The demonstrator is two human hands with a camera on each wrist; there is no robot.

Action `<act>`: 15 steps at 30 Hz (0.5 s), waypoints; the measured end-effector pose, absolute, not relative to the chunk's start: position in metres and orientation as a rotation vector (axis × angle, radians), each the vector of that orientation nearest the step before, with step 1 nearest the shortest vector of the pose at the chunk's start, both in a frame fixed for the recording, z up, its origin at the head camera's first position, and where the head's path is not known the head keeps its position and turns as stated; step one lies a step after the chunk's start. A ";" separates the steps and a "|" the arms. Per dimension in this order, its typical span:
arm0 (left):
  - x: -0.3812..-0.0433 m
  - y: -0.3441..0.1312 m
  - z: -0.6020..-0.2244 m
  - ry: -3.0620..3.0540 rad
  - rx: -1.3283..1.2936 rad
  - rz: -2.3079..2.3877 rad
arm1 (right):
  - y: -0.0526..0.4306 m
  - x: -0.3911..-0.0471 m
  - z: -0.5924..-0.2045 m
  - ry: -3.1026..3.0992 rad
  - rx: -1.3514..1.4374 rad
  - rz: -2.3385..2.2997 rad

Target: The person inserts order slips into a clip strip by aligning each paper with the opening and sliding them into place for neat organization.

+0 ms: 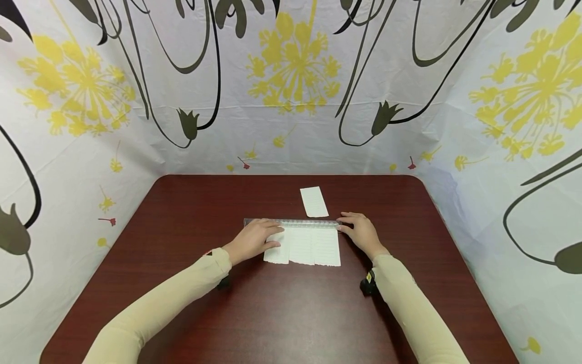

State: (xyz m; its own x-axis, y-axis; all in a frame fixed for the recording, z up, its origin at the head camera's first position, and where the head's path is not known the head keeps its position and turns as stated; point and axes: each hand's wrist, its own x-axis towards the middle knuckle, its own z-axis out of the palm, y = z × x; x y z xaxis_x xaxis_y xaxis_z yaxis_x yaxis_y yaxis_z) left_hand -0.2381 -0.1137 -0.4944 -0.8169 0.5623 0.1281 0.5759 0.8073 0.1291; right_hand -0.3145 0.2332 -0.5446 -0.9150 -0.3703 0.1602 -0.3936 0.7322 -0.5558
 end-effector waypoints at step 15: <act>-0.257 -0.091 -0.494 -2.861 -0.727 -0.460 | 0.232 -0.314 -0.544 -2.905 0.619 0.957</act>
State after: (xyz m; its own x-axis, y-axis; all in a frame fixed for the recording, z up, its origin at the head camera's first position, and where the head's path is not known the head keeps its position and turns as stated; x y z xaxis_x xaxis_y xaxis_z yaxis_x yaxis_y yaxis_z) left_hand -0.2569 -0.0906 -0.4940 -0.8703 0.4398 0.2215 0.4871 0.8350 0.2560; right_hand -0.3142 0.2323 -0.5441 -0.9210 -0.3630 0.1411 -0.3758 0.7331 -0.5668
